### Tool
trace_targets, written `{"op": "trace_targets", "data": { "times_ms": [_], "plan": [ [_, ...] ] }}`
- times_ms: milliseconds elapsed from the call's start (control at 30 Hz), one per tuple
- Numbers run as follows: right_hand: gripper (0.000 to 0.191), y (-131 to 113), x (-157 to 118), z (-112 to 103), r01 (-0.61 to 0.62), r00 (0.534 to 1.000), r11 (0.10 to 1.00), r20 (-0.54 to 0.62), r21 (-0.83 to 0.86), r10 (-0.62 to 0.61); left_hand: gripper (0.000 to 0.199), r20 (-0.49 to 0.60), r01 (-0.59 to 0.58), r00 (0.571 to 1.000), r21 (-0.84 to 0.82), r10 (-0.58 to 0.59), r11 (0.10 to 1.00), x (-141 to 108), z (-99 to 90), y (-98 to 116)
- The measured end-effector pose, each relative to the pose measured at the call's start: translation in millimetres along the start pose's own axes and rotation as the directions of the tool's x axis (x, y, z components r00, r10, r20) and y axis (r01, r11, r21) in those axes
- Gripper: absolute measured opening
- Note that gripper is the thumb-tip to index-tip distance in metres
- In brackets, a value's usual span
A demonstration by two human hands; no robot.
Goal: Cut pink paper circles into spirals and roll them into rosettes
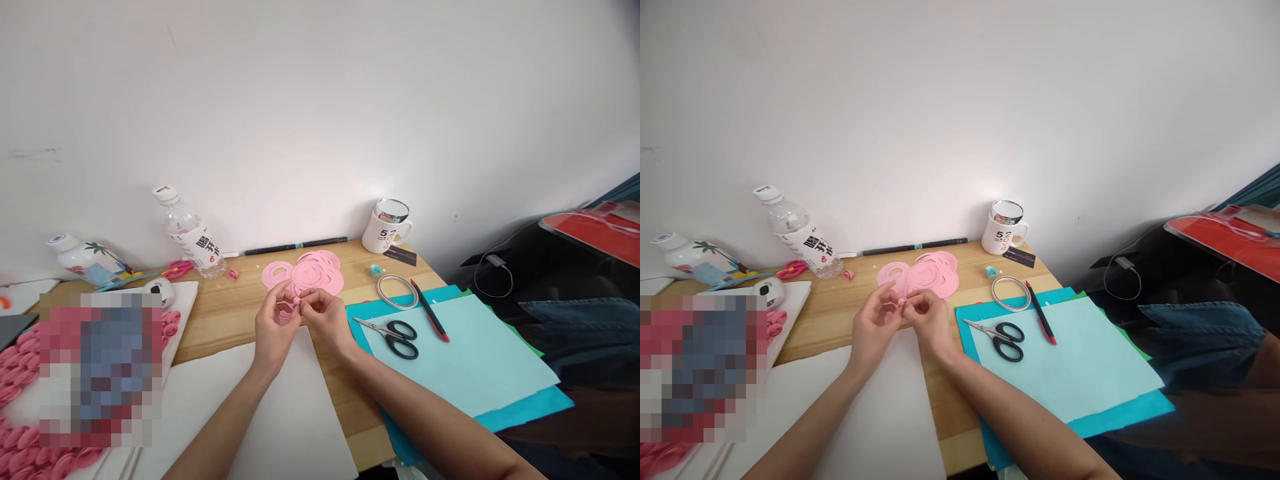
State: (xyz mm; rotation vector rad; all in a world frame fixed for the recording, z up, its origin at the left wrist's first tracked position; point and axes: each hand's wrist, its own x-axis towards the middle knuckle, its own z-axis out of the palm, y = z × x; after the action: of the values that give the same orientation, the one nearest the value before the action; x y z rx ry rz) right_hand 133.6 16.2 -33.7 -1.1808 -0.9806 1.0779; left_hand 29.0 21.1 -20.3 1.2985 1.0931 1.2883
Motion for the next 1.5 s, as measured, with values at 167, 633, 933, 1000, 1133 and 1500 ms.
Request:
{"op": "trace_targets", "data": {
  "times_ms": [167,633,933,1000,1133,1500],
  "plan": [
    [0.005,-1.8,-3.1,-0.5,0.169,0.986,0.974,0.024,-0.154,-0.167,0.034,-0.018,0.089,0.996,-0.040,-0.090,0.995,0.5,-0.8,1.0],
    [0.013,0.2,10.2,-20.8,0.622,0.772,0.444,0.412,-0.645,-0.484,0.016,0.208,-0.368,0.930,0.544,0.304,0.754,9.0,-15.3,-1.9],
    [0.008,-2.9,9.5,-15.5,0.389,0.921,0.847,0.178,-0.363,-0.347,0.008,0.021,-0.076,0.997,0.296,0.073,0.952,7.7,-13.1,4.9],
    [0.004,-4.7,9.7,-13.7,0.251,0.966,0.945,0.122,-0.208,-0.230,0.012,-0.022,0.024,1.000,0.172,-0.021,0.985,7.7,-12.3,5.1],
    [0.010,-7.6,7.3,-10.2,0.100,0.993,0.994,0.065,-0.031,-0.098,0.018,-0.114,0.124,0.985,-0.036,-0.128,0.992,6.8,-7.9,3.2],
    [0.012,-2.5,0.6,-5.1,0.020,1.000,0.996,0.023,0.086,-0.022,0.022,-0.218,0.115,0.963,-0.194,-0.157,0.974,4.7,0.2,1.3]
  ]
}}
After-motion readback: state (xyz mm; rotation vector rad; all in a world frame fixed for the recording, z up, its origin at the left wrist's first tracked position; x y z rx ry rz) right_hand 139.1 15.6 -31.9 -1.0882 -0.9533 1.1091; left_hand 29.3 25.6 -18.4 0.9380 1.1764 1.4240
